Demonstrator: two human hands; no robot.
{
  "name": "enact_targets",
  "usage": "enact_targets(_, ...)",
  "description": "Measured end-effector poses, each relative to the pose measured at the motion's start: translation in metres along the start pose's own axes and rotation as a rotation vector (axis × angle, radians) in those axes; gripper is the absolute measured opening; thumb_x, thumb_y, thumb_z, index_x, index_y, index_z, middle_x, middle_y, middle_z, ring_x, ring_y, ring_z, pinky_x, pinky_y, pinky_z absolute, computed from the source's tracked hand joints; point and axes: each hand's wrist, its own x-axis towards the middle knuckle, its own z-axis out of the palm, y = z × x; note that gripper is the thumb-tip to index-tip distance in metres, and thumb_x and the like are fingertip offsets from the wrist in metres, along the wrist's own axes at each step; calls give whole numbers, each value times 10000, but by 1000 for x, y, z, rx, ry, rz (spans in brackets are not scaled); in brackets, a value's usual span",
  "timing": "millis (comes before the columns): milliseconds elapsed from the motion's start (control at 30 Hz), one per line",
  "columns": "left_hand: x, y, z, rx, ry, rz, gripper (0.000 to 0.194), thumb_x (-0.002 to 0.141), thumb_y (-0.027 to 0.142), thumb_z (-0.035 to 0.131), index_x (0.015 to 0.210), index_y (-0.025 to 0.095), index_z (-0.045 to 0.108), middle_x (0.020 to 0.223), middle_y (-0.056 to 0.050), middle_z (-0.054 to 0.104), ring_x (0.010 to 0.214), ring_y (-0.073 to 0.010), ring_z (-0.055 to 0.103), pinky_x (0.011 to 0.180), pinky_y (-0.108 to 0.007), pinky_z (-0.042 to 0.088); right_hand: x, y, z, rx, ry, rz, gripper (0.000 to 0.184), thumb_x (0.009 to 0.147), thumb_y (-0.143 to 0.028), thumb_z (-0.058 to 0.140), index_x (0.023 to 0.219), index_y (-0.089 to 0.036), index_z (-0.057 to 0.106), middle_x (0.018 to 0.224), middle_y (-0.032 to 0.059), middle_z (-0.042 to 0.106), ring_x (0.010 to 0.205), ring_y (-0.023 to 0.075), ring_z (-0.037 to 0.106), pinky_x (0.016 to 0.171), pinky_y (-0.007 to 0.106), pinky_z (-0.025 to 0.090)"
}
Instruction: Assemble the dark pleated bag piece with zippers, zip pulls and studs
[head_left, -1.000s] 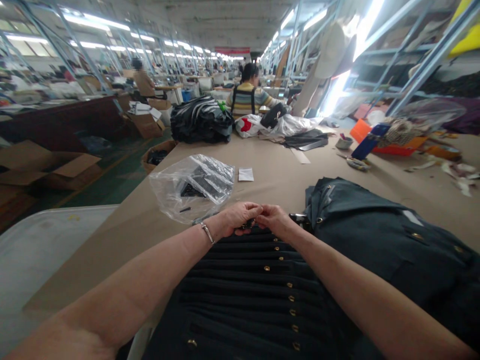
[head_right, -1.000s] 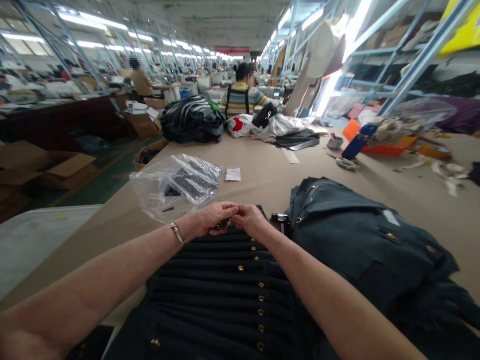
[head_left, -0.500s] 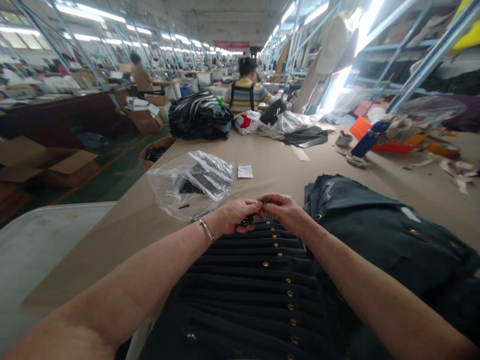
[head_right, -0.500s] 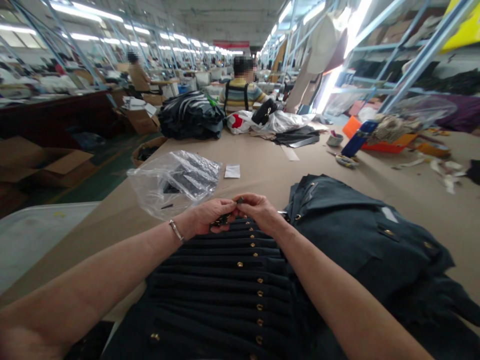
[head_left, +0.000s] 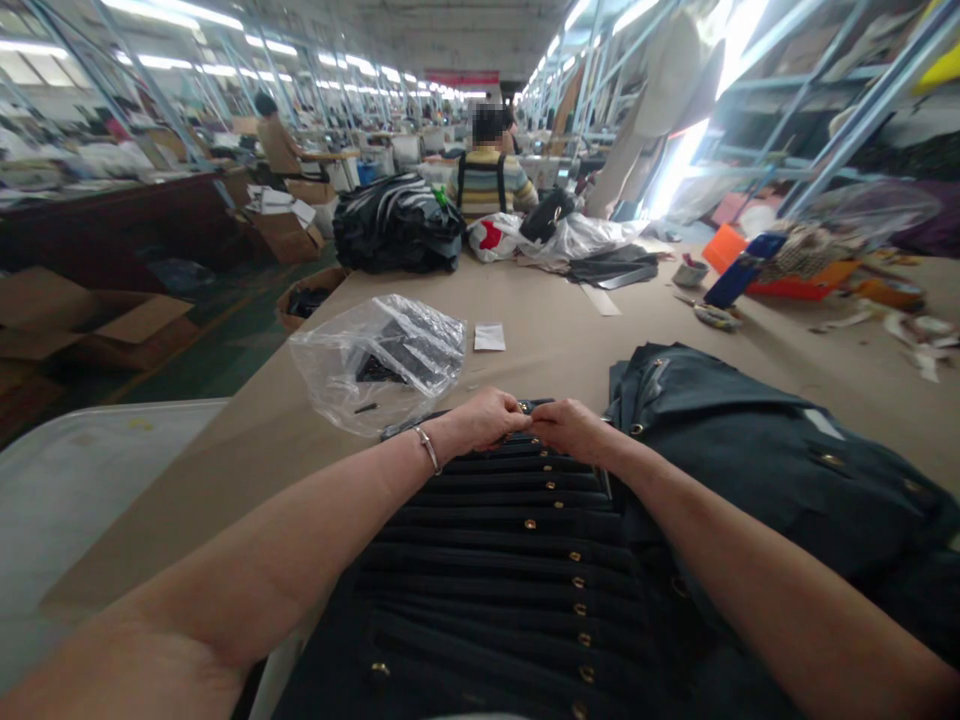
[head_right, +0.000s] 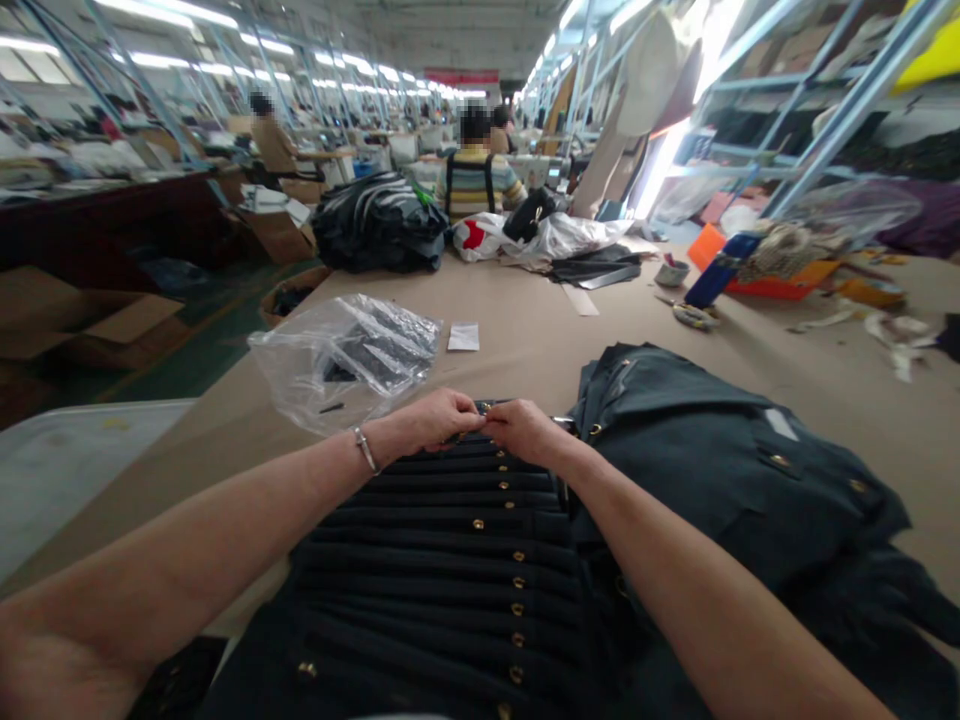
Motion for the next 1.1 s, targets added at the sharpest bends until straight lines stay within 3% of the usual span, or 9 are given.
enact_targets(100, 3, 1, -1, 87, -7, -2, 140, 782, 273, 551, 706, 156, 560, 455, 61, 397, 341, -70, 353, 335, -187, 221, 2, 10, 0, 86, 45, 24, 223, 786, -318, 510, 778, -143, 647, 545, -30, 550, 481, 72, 467, 484, 193, 335)
enact_targets(200, 6, 3, 0, 238, -5, -15, 138, 768, 239, 527, 656, 159, 536, 447, 54, 397, 350, -79, 369, 347, -196, 236, 3, 19, -1, 23, 106, 47, 182, 747, -257, 546, 790, -142, 680, 577, -19, 579, 560, 86, 505, 532, 189, 365)
enact_targets(400, 13, 6, 3, 347, -44, -43, 179, 742, 227, 533, 577, 170, 493, 424, 42, 397, 329, -97, 373, 339, -215, 244, 8, 31, 2, -88, 58, 73, 173, 702, -146, 557, 790, -147, 706, 708, 0, 665, 658, 99, 558, 606, 190, 410)
enact_targets(567, 15, 7, 4, 392, -51, -61, 203, 739, 221, 538, 556, 173, 465, 426, 37, 399, 324, -101, 371, 339, -222, 248, 15, 40, 3, -122, 24, 67, 176, 671, -131, 551, 763, -156, 700, 673, -18, 658, 621, 93, 553, 561, 179, 402)
enact_targets(933, 14, 10, 4, 430, -84, -74, 178, 723, 169, 521, 557, 166, 458, 401, 47, 382, 323, -93, 370, 369, -215, 271, 18, 16, -3, -358, -95, 46, 185, 651, -116, 550, 731, -173, 707, 649, -15, 639, 600, 90, 515, 553, 190, 343)
enact_targets(1100, 15, 10, 6, 461, -82, -93, 165, 725, 159, 520, 564, 161, 487, 385, 42, 380, 334, -100, 378, 382, -218, 275, 18, 3, -1, -480, -90, 60, 159, 638, -80, 541, 688, -150, 675, 644, 16, 613, 583, 98, 469, 541, 212, 297)
